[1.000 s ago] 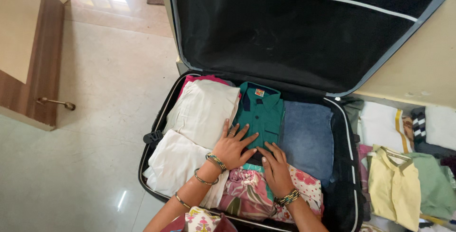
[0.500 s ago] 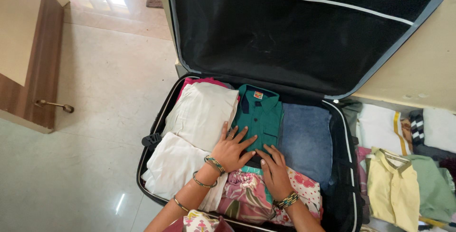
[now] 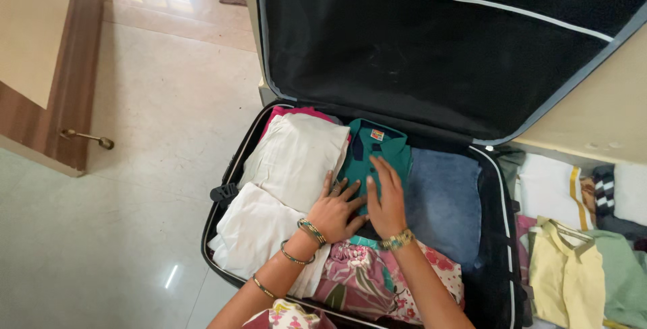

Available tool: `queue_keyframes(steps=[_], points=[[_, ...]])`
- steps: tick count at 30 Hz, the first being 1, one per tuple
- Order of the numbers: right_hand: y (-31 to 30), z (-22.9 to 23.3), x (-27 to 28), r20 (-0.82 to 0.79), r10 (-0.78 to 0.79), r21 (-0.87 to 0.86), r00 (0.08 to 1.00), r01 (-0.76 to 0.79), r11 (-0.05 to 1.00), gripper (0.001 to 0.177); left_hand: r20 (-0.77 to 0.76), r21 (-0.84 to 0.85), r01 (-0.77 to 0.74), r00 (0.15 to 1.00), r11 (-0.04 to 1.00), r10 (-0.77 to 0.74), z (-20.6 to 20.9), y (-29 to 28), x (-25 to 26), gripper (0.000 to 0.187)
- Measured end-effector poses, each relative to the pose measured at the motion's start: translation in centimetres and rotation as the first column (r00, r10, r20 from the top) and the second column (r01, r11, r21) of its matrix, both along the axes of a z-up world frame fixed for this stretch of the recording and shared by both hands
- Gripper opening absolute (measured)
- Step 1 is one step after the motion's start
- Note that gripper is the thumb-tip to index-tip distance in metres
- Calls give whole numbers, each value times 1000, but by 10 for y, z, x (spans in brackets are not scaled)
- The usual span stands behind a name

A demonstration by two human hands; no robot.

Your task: The person organizes several folded shirts and patterned clothes inside a black suitcase, moving items between the suitcase and a stack on the floor.

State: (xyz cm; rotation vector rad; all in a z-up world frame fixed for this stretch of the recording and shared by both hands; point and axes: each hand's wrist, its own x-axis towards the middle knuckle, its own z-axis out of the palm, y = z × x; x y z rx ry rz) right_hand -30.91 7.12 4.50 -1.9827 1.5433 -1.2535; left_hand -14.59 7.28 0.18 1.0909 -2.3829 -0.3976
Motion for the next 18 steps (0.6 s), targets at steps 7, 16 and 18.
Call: queue_keyframes(steps=[7, 16, 18], points=[[-38, -54, 31, -137, 172, 24, 976, -170, 985, 58, -381, 47, -434, 825, 900, 418, -11, -8, 6, 49], [-39, -73, 29, -265, 199, 91, 944, -181, 979, 70, -69, -10, -621, 782, 783, 619, -1, -12, 5, 91], [-38, -75, 29, -273, 195, 75, 942, -182, 981, 70, 41, -54, -622, 780, 781, 624, -15, -18, 8, 89]])
